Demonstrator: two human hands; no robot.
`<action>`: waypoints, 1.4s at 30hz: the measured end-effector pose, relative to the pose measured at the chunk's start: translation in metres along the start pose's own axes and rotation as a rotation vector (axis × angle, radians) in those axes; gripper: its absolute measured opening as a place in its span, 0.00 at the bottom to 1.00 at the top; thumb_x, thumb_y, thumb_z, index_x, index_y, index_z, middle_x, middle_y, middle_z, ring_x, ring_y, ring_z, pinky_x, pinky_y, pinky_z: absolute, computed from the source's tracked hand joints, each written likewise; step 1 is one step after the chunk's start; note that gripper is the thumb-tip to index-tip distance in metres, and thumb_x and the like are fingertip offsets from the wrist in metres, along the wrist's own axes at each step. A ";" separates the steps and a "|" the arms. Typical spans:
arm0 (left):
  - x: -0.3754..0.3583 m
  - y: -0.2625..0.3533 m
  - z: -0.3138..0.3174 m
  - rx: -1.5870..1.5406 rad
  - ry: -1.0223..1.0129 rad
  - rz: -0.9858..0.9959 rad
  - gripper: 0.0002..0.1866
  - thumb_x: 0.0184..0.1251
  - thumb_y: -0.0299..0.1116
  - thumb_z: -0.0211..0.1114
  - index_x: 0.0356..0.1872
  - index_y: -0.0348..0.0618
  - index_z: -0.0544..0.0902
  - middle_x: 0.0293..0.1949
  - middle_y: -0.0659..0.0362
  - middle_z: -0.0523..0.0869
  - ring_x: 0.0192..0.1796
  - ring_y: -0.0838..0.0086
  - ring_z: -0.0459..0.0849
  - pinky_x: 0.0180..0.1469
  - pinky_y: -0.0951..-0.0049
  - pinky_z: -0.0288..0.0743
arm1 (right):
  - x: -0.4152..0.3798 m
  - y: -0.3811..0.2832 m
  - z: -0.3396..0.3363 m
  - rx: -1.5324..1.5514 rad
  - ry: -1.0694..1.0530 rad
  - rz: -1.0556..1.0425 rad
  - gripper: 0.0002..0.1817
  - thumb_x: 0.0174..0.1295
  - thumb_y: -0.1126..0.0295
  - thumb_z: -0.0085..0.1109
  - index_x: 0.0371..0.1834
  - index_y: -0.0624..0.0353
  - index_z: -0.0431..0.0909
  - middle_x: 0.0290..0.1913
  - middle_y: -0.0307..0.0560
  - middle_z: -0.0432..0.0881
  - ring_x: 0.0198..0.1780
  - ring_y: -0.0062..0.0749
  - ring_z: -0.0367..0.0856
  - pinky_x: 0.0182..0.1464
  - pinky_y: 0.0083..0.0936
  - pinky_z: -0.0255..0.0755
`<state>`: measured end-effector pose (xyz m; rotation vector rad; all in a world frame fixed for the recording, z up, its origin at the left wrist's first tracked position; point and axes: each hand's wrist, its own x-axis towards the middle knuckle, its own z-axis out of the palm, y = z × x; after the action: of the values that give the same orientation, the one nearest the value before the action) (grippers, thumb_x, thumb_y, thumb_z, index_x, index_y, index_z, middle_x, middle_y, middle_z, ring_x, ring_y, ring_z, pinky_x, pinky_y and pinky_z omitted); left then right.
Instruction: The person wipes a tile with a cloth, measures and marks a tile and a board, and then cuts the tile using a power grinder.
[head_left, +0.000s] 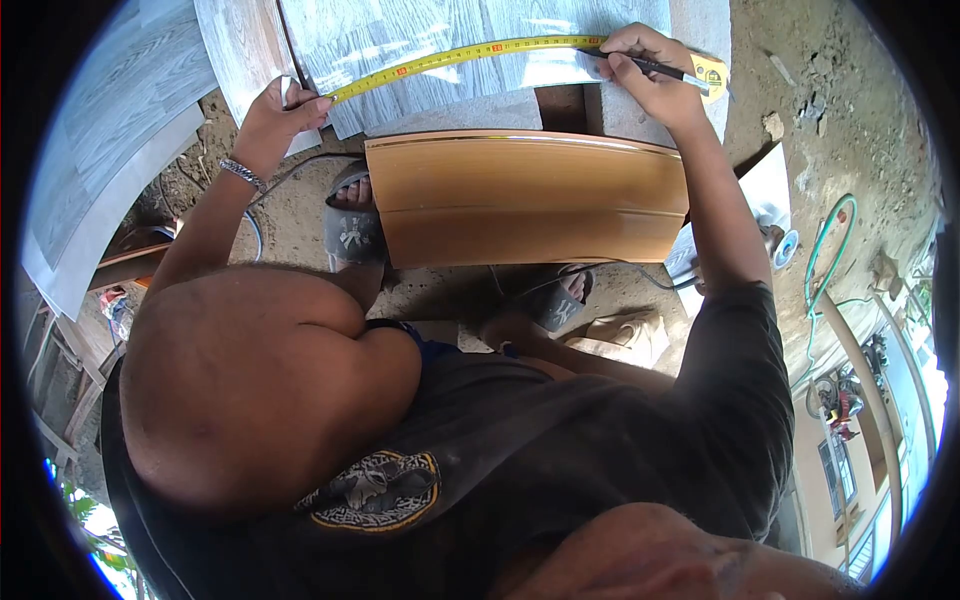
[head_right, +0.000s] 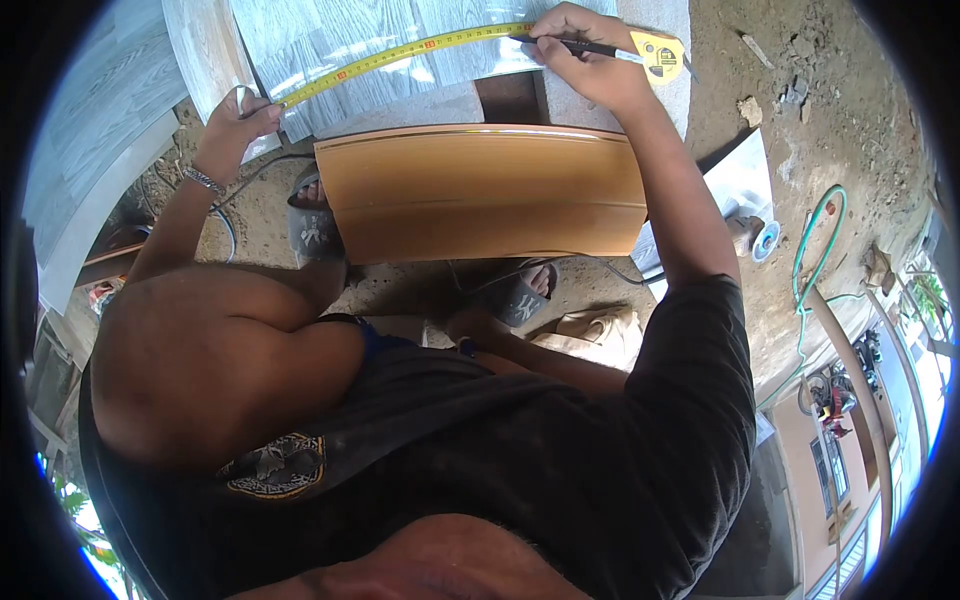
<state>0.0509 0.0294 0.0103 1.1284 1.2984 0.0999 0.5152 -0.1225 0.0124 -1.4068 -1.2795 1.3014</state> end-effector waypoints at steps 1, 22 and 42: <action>-0.001 0.001 0.001 -0.010 0.023 -0.002 0.18 0.66 0.29 0.76 0.44 0.37 0.73 0.46 0.53 0.85 0.47 0.72 0.87 0.55 0.71 0.86 | -0.001 0.002 0.002 -0.102 0.016 -0.065 0.05 0.65 0.77 0.68 0.39 0.60 0.80 0.34 0.36 0.85 0.35 0.14 0.79 0.38 0.16 0.74; -0.001 -0.001 0.000 -0.073 -0.025 -0.017 0.17 0.68 0.26 0.73 0.38 0.44 0.69 0.47 0.53 0.83 0.49 0.72 0.86 0.54 0.69 0.86 | 0.001 -0.015 0.012 -0.366 0.092 -0.179 0.07 0.64 0.73 0.70 0.32 0.60 0.80 0.26 0.35 0.83 0.28 0.10 0.76 0.32 0.15 0.72; -0.005 0.005 0.002 -0.085 -0.018 -0.014 0.17 0.68 0.25 0.73 0.38 0.44 0.67 0.44 0.54 0.82 0.47 0.72 0.86 0.53 0.69 0.87 | 0.001 -0.018 0.010 -0.369 0.058 -0.151 0.07 0.62 0.73 0.68 0.30 0.61 0.79 0.27 0.38 0.85 0.29 0.15 0.78 0.35 0.19 0.74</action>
<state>0.0535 0.0277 0.0173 1.0451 1.2745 0.1330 0.5024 -0.1197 0.0290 -1.5487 -1.6107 0.9484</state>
